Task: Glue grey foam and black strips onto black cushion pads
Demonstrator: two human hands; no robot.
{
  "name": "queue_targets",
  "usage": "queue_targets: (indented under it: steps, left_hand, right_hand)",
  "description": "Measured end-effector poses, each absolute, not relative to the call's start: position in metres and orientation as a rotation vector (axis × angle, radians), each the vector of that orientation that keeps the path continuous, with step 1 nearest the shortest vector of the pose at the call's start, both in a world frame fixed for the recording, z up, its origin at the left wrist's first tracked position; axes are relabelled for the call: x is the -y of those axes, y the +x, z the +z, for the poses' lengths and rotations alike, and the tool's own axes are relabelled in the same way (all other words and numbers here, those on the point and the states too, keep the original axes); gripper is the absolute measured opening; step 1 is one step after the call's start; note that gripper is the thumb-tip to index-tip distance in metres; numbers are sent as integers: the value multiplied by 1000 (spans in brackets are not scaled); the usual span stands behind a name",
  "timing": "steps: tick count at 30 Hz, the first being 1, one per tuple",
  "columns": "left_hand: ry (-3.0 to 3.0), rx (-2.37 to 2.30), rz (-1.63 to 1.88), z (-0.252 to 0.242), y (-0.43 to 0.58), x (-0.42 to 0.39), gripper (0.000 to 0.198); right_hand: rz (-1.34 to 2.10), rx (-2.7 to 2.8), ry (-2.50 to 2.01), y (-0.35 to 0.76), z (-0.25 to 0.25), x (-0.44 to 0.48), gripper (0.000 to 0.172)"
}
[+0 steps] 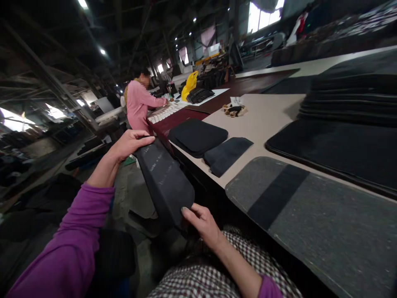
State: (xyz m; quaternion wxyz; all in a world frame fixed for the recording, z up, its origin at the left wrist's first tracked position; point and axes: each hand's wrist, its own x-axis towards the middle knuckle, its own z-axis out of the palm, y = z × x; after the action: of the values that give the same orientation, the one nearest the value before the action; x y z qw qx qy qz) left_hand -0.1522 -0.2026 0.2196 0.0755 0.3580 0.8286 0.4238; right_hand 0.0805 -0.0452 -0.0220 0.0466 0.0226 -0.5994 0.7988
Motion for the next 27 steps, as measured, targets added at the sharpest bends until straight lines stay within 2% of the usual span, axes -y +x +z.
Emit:
queue_targets:
  steps: [2, 6, 13, 20, 23, 27]
  left_hand:
    - [1066, -2488, 1277, 217, -153, 203, 49]
    - [1063, -2498, 1267, 211, -154, 203, 50]
    - [1093, -2472, 1289, 202, -156, 202, 48]
    - [1086, -2500, 1303, 195, -160, 200, 47]
    - [1075, -2512, 1453, 192, -164, 198, 46]
    - [1027, -2454, 1855, 196, -170, 196, 48]
  right_hand:
    - [2457, 1752, 32, 78, -22, 46, 46]
    - [2540, 1568, -118, 71, -15, 48, 56]
    - [2607, 1363, -246, 63, -8, 50, 46]
    - [2554, 1407, -338, 65, -4, 50, 49]
    - [2540, 1390, -257, 64, -7, 45, 52]
    - [2533, 1507, -100, 62, -13, 33, 60]
